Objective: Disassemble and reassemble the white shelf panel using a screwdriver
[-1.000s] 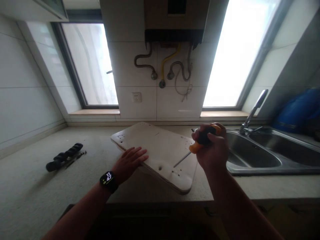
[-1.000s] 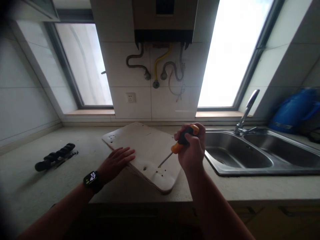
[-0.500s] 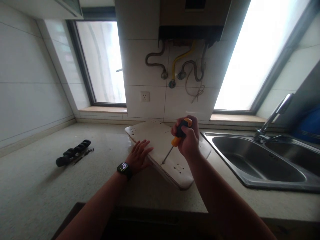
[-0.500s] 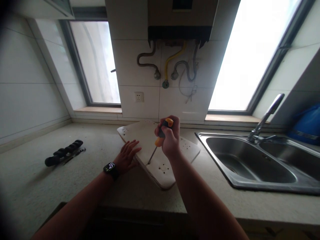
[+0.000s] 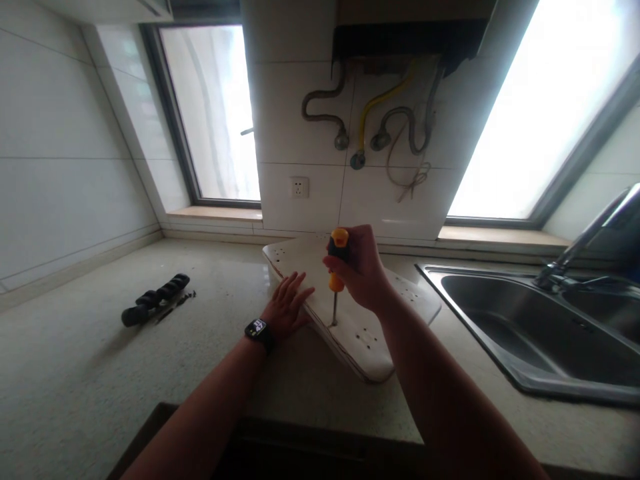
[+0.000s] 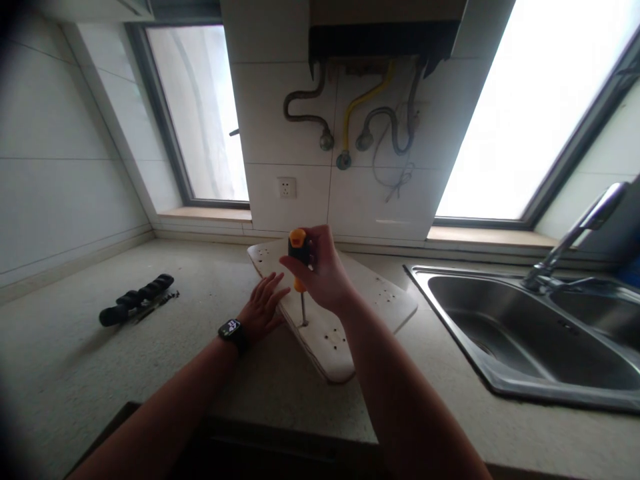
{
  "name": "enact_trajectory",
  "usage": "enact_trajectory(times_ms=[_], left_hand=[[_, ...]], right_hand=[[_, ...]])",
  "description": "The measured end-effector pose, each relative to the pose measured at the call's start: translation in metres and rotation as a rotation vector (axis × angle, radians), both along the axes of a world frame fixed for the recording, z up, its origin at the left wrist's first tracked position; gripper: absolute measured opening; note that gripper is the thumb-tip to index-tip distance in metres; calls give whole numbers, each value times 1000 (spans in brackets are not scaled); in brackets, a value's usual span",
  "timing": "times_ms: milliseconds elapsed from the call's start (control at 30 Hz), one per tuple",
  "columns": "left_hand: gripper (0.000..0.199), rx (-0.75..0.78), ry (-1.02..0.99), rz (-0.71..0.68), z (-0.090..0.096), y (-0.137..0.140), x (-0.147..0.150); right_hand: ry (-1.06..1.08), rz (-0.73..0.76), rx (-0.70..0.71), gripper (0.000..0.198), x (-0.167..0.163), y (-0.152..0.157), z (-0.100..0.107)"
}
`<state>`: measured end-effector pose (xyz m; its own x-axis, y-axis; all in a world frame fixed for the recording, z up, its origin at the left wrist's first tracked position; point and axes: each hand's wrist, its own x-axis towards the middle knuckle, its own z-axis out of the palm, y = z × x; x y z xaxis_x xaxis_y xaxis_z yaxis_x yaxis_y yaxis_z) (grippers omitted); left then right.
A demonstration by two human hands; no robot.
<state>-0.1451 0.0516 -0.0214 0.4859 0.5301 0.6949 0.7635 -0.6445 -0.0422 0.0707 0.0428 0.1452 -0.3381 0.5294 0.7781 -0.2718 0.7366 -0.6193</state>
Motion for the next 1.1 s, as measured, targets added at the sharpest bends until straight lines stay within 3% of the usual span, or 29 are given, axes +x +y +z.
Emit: enact_trajectory(times_ms=[300, 633, 833, 933, 1000, 1100], left_hand=[[60, -56, 17, -30, 9, -13, 2], [57, -65, 21, -50, 14, -28, 10], [60, -185, -160, -191, 28, -66, 60], [39, -234, -396, -138, 29, -81, 93], [27, -267, -447, -111, 27, -86, 104], [25, -291, -450, -115, 25, -87, 106]], right_hand=[[118, -105, -48, 41, 11, -14, -14], [133, -233, 26, 46, 34, -49, -38], [152, -206, -29, 44, 41, -56, -38], [152, -202, -78, 42, 46, -58, -35], [134, -212, -120, 40, 51, -61, -31], [78, -226, -151, 39, 57, -67, -26]])
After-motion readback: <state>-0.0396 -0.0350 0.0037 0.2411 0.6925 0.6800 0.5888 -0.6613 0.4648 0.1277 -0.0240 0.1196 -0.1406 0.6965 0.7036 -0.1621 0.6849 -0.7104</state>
